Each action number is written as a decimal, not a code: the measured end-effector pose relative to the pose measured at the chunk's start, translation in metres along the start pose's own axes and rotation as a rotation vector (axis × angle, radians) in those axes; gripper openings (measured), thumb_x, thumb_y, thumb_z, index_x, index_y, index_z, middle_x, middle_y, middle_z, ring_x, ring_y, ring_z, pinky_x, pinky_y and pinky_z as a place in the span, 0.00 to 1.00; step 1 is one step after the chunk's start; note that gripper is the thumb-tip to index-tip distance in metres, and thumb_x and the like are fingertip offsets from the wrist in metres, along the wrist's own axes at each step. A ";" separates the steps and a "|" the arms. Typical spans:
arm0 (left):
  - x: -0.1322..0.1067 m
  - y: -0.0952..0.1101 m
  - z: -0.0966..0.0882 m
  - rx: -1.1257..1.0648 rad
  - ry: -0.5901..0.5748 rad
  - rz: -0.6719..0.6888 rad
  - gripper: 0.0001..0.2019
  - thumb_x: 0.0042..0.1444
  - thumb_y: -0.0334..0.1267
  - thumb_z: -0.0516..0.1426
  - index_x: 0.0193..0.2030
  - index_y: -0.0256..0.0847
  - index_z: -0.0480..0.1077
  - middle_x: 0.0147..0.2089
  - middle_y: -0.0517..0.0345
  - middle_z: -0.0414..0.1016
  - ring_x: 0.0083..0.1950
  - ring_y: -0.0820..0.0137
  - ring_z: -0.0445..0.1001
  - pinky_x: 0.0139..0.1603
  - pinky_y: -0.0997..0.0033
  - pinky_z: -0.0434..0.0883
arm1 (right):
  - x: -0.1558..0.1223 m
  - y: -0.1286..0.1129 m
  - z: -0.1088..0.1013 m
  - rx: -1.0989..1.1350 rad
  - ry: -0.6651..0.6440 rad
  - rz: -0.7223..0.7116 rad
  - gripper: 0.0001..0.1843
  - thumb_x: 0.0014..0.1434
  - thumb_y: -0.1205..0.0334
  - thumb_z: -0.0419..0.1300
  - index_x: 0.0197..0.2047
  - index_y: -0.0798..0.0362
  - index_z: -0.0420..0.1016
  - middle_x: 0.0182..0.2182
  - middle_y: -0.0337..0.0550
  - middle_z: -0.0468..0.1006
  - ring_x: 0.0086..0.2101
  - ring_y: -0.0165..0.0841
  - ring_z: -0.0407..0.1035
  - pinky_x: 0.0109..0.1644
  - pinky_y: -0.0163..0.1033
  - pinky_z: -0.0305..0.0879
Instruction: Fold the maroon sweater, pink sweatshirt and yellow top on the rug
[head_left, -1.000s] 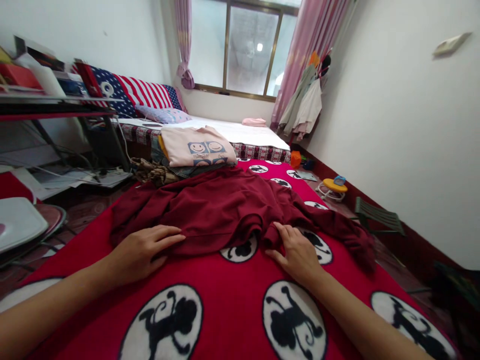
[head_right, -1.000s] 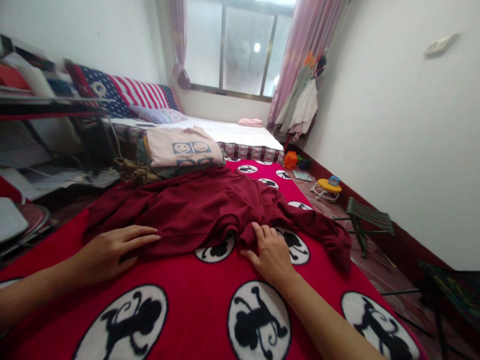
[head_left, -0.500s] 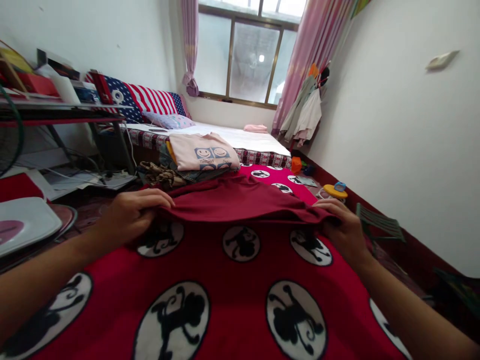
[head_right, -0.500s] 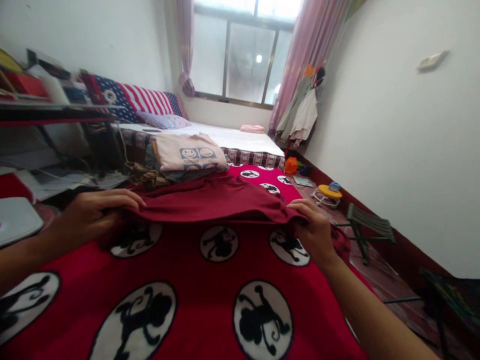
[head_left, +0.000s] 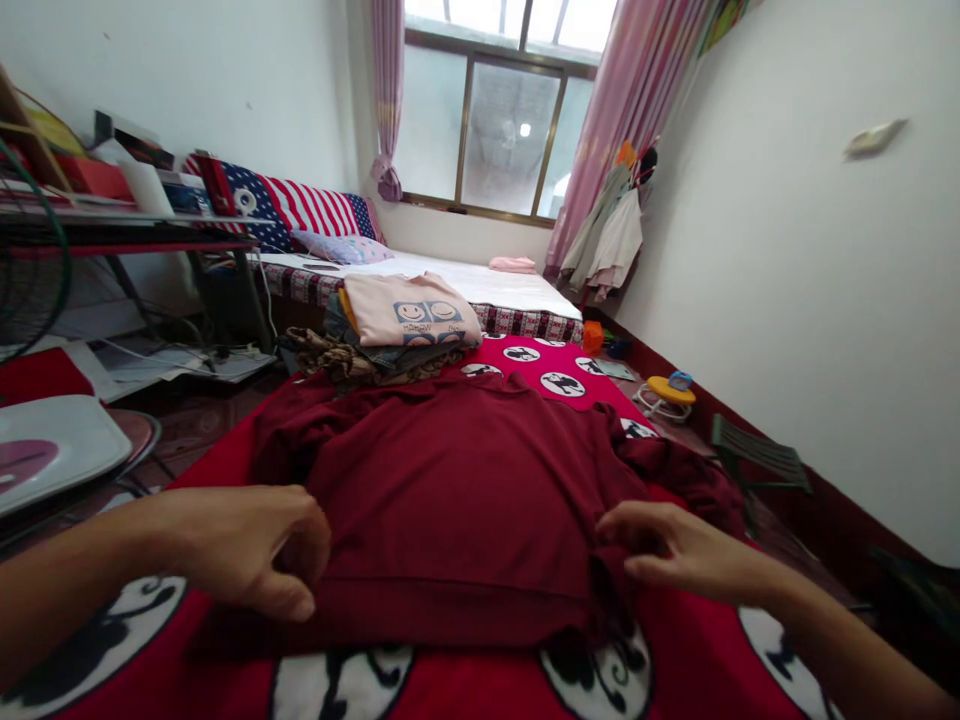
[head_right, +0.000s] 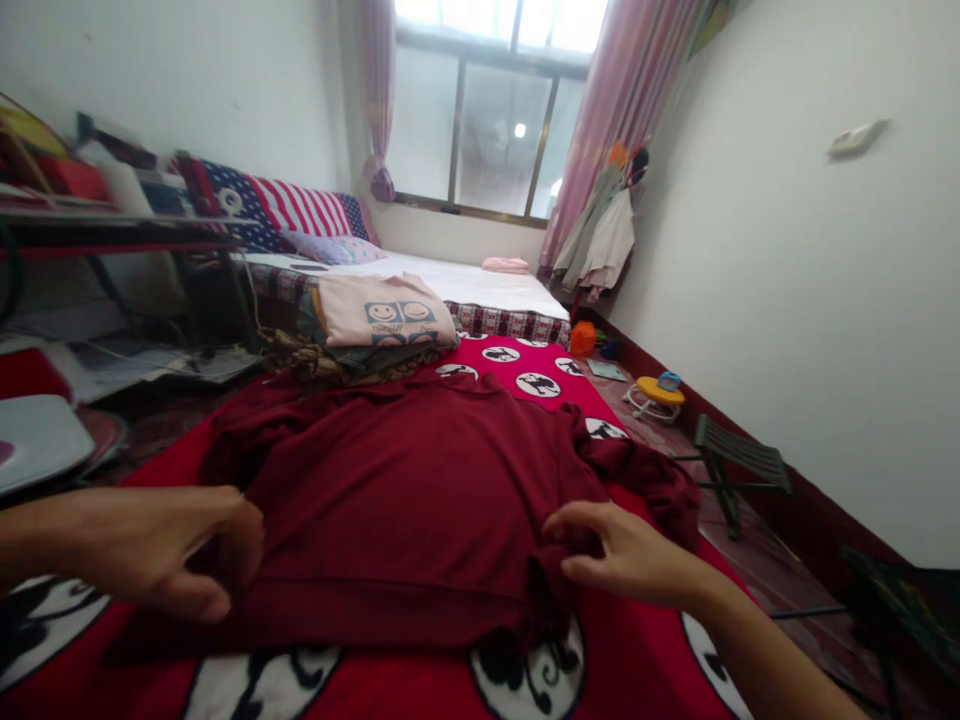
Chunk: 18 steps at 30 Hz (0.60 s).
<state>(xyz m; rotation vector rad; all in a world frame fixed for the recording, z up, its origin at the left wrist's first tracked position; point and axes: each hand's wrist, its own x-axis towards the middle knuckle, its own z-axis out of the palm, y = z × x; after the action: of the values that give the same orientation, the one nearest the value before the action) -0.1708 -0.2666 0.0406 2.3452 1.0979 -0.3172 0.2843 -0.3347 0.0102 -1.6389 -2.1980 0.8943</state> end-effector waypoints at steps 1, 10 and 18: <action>0.006 0.004 -0.005 -0.049 -0.040 0.012 0.13 0.47 0.46 0.58 0.34 0.43 0.79 0.32 0.57 0.80 0.31 0.66 0.76 0.28 0.77 0.68 | 0.010 0.005 -0.007 0.109 0.047 0.043 0.18 0.55 0.58 0.61 0.49 0.52 0.76 0.41 0.45 0.79 0.37 0.34 0.73 0.37 0.34 0.68; 0.153 -0.030 -0.029 -0.671 0.779 -0.241 0.34 0.53 0.31 0.59 0.67 0.36 0.59 0.47 0.43 0.77 0.33 0.65 0.80 0.33 0.70 0.76 | 0.133 0.025 -0.013 0.871 0.555 0.336 0.46 0.55 0.70 0.61 0.70 0.58 0.41 0.32 0.49 0.80 0.28 0.32 0.77 0.31 0.33 0.73; 0.229 -0.070 -0.059 -0.812 0.914 -0.388 0.30 0.55 0.31 0.61 0.64 0.27 0.59 0.41 0.42 0.78 0.31 0.67 0.80 0.31 0.71 0.77 | 0.202 0.060 -0.013 0.670 0.825 0.529 0.52 0.56 0.72 0.59 0.71 0.63 0.25 0.25 0.42 0.79 0.20 0.31 0.73 0.24 0.32 0.72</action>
<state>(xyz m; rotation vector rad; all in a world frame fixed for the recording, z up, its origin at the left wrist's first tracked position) -0.0772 -0.0495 -0.0310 1.4847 1.6591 0.9911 0.2705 -0.1317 -0.0467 -1.7753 -0.8200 0.7405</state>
